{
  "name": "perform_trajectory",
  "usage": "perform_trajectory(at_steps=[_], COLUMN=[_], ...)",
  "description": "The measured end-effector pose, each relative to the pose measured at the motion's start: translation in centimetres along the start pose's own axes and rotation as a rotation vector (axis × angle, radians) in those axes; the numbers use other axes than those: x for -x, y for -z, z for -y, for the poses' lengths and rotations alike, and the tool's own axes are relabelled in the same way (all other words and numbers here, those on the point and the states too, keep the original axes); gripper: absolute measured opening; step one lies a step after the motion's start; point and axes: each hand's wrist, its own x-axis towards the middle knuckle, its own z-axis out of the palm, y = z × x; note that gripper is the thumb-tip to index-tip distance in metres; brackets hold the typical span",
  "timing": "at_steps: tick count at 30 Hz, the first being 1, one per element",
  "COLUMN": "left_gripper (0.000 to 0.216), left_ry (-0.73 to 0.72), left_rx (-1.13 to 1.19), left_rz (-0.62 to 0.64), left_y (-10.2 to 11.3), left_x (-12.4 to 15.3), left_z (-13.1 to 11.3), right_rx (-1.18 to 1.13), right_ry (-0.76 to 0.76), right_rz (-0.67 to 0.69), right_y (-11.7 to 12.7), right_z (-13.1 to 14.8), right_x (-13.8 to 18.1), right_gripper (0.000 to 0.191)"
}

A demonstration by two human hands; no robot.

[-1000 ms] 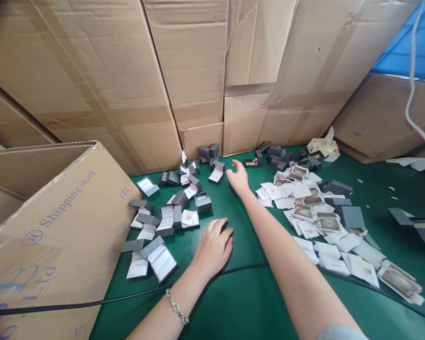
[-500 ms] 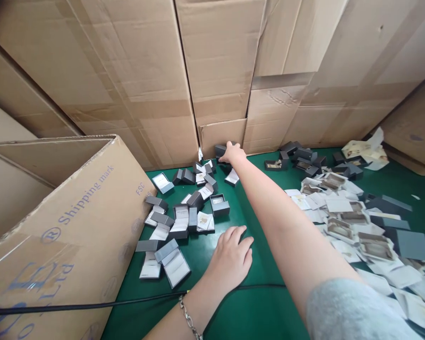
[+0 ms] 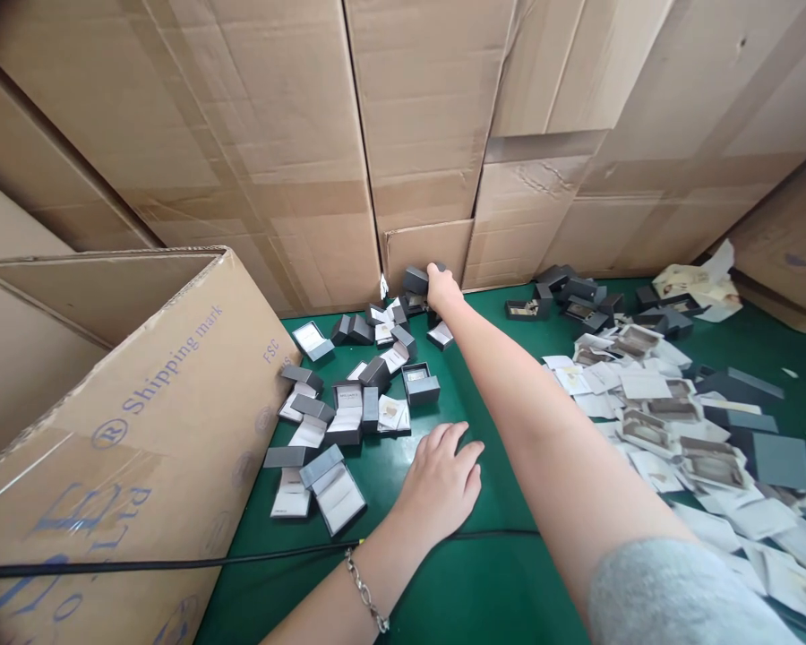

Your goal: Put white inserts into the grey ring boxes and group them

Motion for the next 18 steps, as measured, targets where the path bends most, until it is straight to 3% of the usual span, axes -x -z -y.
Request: perform_trajectory(at_steps=[6,11,14,18], left_gripper=[0.024,0.027,0.030,0.030], left_ry=[0.027,0.038,0.098,0.200], left_rx=[0.023,0.091,0.177,0.287], left_rz=[0.021,0.022,-0.036,-0.187], left_y=[-0.1,0.4,0.9,1.1], left_x=[0.0,-0.2,-0.5,-0.7], left_z=[0.3,0.1,-0.1,-0.1], right_rx=[-0.043,-0.115,-0.103,-0.101], right_ry=[0.122,0.243,0.233,0.202], right_rz=[-0.168,-0.301,-0.149,0.165], right_y=[4.0,8.7,9.5,7.8], right_z=[-0.7,-3.8,-6.5,-8.5], right_x=[0.6,5.9,11.1,16.7], right_gripper=[0.050,0.046,0.046,0.044])
